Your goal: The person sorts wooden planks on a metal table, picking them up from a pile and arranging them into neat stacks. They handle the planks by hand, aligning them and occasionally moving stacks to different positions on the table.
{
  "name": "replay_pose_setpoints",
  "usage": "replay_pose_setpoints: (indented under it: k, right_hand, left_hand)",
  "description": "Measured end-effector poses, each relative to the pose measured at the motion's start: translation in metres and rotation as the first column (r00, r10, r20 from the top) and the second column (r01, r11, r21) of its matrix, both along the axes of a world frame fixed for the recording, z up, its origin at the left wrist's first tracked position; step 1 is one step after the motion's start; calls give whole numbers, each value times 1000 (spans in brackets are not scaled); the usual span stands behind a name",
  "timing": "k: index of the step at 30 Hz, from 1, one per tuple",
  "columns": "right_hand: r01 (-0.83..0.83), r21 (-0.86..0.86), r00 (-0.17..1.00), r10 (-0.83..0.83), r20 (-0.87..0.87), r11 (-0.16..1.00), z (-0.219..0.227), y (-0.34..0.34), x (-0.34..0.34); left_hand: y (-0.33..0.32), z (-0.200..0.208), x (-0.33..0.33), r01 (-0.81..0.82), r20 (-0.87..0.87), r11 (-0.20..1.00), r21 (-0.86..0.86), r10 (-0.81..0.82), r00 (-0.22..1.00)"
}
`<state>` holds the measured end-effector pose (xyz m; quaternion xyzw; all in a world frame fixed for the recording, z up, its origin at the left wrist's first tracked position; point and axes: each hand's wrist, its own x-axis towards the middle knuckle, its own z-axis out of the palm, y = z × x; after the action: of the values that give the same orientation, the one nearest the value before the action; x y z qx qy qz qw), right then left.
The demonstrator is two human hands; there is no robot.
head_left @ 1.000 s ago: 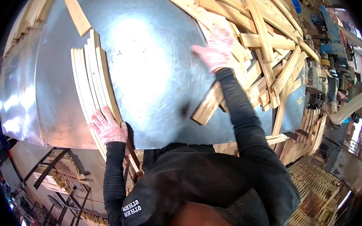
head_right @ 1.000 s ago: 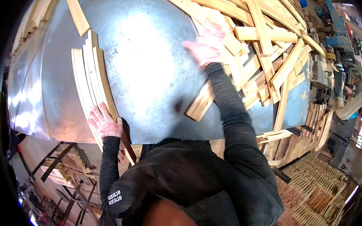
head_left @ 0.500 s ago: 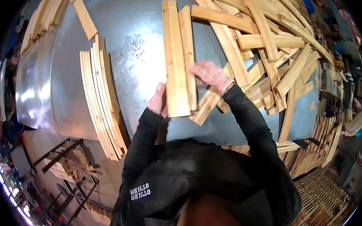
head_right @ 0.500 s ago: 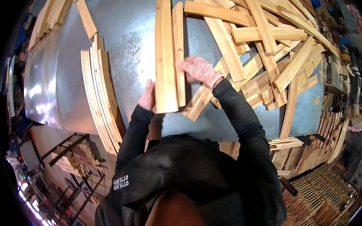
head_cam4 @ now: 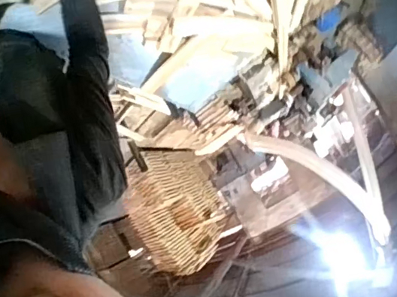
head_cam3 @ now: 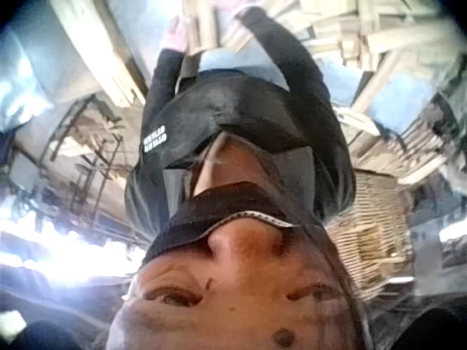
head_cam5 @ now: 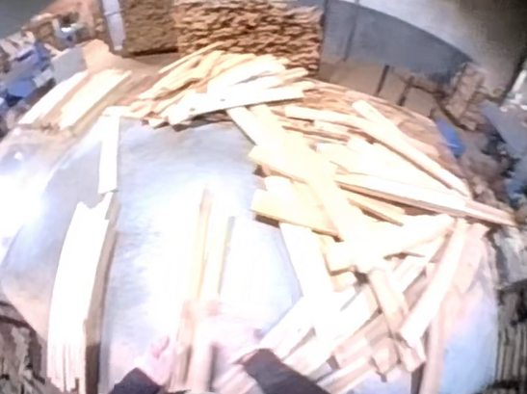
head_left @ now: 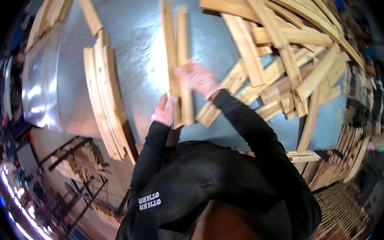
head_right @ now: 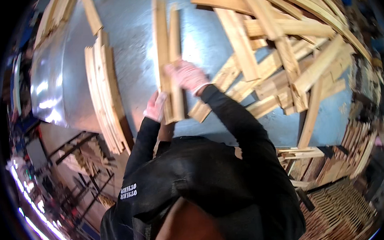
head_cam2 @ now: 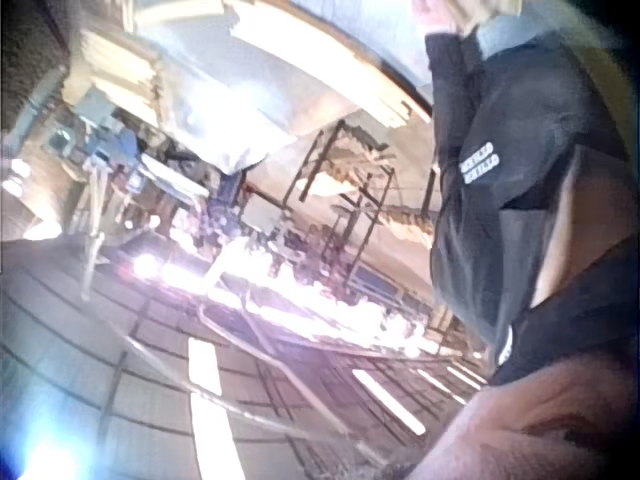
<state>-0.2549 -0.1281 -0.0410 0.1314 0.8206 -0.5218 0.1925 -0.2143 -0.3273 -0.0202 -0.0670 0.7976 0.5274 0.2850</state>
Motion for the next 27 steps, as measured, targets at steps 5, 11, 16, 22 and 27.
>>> replay_pose_setpoints:
  k: [5,11,16,22,27]
  right_hand:
    - [161,688,810,304,-502,707,42,49,-41]
    - [254,899,955,56,-292,356,25,162,-120]
    - [186,698,926,115,-361,691,43,143,-92]
    - [-33,-270,954,-50,-295,962,11,144,-30]
    - [-253,559,626,574,-527,789,45,95,-26]
  left_hand:
    - [12,4,25,-45,-51,979,-201,35,998]
    - [-35,35,48,-146,-273,793,-591,-27,962]
    - [-144,26,82,-352,-499,469,-810,-236,834]
    - [-96,45,41,-245,-570,920,-305,29,821]
    - [64,51,-14,-458,533,451,766,-48,844]
